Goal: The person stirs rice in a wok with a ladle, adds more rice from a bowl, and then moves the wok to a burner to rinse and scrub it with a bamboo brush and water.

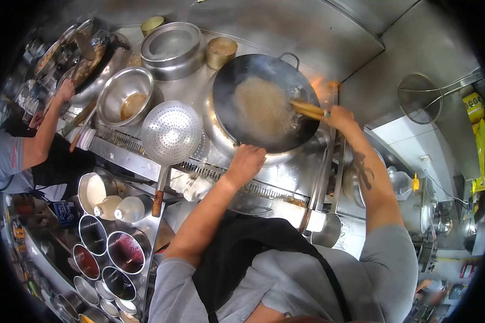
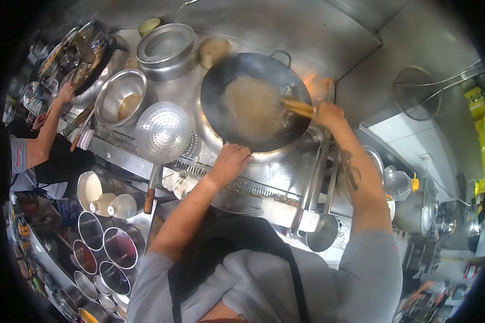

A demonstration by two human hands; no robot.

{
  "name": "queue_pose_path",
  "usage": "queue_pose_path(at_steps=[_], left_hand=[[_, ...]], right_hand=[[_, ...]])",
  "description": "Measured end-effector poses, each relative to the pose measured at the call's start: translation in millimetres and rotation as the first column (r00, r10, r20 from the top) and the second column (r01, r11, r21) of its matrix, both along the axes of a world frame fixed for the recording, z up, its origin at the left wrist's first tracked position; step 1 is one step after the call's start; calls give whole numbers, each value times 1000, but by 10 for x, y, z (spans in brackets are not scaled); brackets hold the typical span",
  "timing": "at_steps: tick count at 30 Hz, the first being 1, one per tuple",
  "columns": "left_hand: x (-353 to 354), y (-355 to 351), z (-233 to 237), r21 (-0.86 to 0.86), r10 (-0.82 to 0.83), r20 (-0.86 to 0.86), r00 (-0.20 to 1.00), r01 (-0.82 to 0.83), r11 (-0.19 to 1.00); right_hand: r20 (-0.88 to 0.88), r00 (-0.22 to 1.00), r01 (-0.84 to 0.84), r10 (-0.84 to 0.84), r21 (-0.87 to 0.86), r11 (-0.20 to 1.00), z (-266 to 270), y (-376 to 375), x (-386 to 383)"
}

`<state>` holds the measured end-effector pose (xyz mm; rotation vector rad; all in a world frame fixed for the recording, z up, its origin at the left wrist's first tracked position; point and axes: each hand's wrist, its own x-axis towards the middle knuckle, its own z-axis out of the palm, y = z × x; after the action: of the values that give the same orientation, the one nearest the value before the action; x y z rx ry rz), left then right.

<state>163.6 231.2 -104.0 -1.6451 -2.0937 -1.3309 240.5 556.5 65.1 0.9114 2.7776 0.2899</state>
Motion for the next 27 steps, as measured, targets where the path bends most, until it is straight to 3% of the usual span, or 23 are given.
queue_pose_path(at_steps=[4, 8, 16, 22, 26, 27], left_hand=[[-28, -21, 38, -7, -26, 10, 1000, 26, 1000], [-40, -18, 18, -23, -24, 12, 1000, 24, 999], [-10, 0, 9, -43, 2, 8, 1000, -2, 999], [-3, 23, -29, -2, 25, -9, 1000, -25, 1000], [-32, 16, -24, -7, 19, -1, 1000, -19, 1000], [-46, 13, -12, -17, 19, 1, 1000, -19, 1000]], right_hand=[[-190, 978, -81, 86, 34, 996, -268, -81, -831], [-322, 939, -177, 121, -152, 972, -662, -667, -1366], [-170, 952, -286, 254, -210, 935, -617, -1642, -596], [-33, 955, -297, 295, -121, 947, -507, -1189, 231], [146, 981, -134, 127, 45, 990, -305, -536, 32], [122, 989, -87, 83, 31, 996, -304, -438, -144]])
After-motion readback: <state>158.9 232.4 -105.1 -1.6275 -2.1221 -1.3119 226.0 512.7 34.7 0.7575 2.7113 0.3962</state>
